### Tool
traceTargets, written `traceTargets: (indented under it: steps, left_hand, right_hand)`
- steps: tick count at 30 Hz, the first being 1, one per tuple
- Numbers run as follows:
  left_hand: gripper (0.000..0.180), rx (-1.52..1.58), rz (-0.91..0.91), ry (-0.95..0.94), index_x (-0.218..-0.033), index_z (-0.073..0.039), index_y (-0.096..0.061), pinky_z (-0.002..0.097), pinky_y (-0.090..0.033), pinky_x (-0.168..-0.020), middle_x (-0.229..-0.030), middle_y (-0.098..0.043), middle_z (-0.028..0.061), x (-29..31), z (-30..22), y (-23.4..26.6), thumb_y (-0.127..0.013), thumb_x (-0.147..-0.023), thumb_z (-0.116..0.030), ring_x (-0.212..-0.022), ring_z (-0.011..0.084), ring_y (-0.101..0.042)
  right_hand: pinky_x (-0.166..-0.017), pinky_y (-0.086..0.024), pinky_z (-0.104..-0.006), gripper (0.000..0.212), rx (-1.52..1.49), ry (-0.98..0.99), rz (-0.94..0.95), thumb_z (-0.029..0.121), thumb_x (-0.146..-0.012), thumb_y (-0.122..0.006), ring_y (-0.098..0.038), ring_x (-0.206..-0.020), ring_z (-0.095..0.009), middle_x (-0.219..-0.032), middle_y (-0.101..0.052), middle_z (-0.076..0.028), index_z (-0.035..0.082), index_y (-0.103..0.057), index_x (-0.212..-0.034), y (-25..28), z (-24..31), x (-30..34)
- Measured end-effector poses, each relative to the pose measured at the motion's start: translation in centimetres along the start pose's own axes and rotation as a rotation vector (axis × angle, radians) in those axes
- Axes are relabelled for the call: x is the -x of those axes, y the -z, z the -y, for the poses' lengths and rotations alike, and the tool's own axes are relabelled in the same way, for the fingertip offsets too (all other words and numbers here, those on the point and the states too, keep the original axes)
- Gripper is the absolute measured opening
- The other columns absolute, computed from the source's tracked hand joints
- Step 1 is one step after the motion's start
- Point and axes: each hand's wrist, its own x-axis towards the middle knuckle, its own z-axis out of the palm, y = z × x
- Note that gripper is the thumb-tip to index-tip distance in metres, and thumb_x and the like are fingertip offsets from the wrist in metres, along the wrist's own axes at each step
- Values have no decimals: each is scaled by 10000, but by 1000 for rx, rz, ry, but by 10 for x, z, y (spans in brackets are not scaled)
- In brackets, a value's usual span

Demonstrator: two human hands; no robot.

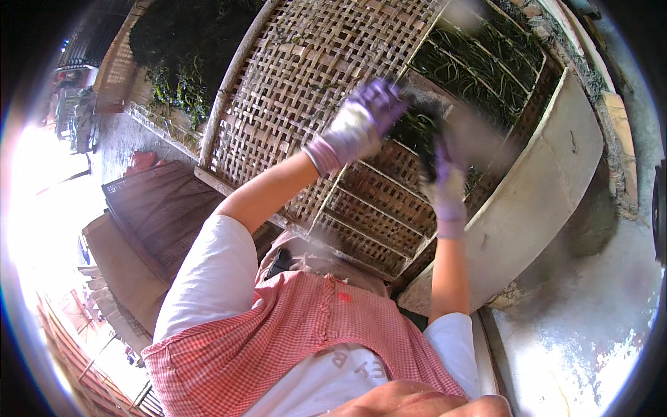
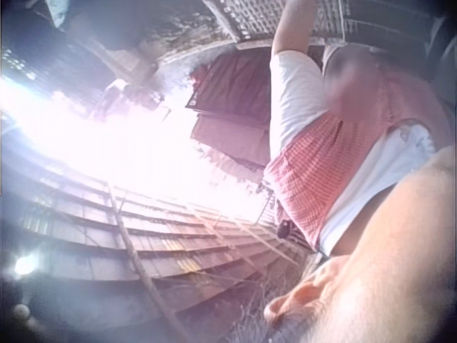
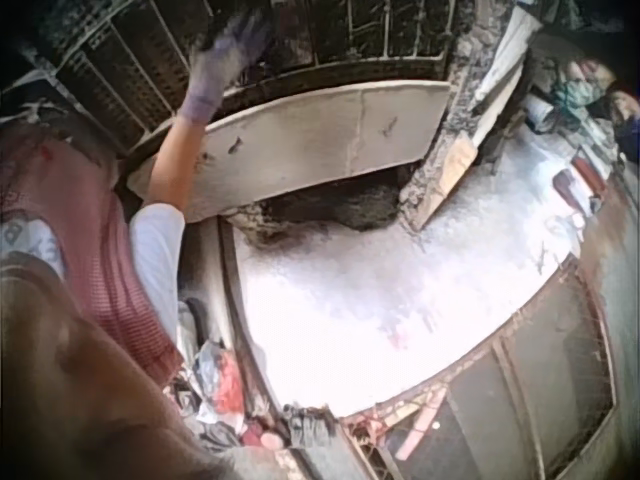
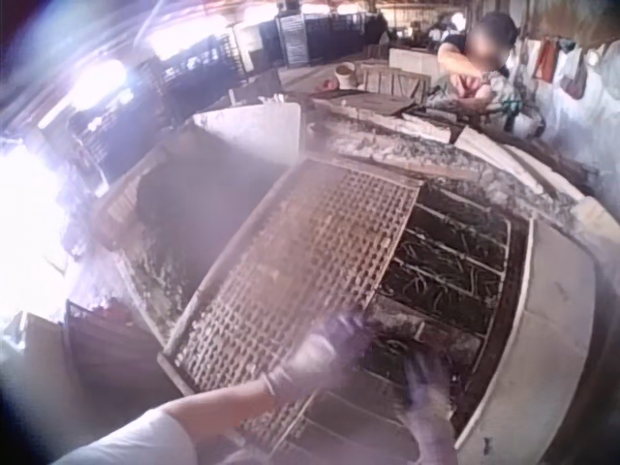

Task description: The person picks up handfuls of green plant material from a large container and spreads them across a mesh tray by hand.

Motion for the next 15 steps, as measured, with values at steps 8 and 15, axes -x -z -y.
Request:
traceTargets:
  steps: [8,15]
  left_hand:
    - [662,374,-59,-110,-1363,-35,-350,417,-258,-1094,-1415,-352,165,16,-14,-39,-537,-811,-348,-1303,316,-340]
    - [540,660,-372,278,-1296,-37,-438,394,-375,-1019,-1299,-472,203,173,71,-22,-618,-807,-177,-1202,350,-456]
  right_hand:
    - [-944,-417,-408,589,-15,106,-263,8,-620,-714,-542,-1032,-320,-1079,-606,-106,137,-555,-1173,13,-15,-46]
    - [-917,-434,-413,538,426,87,-56,122,-656,-727,-506,-1094,-334,-1207,-533,-138,103,-561,-1167,-4,-12,-17]
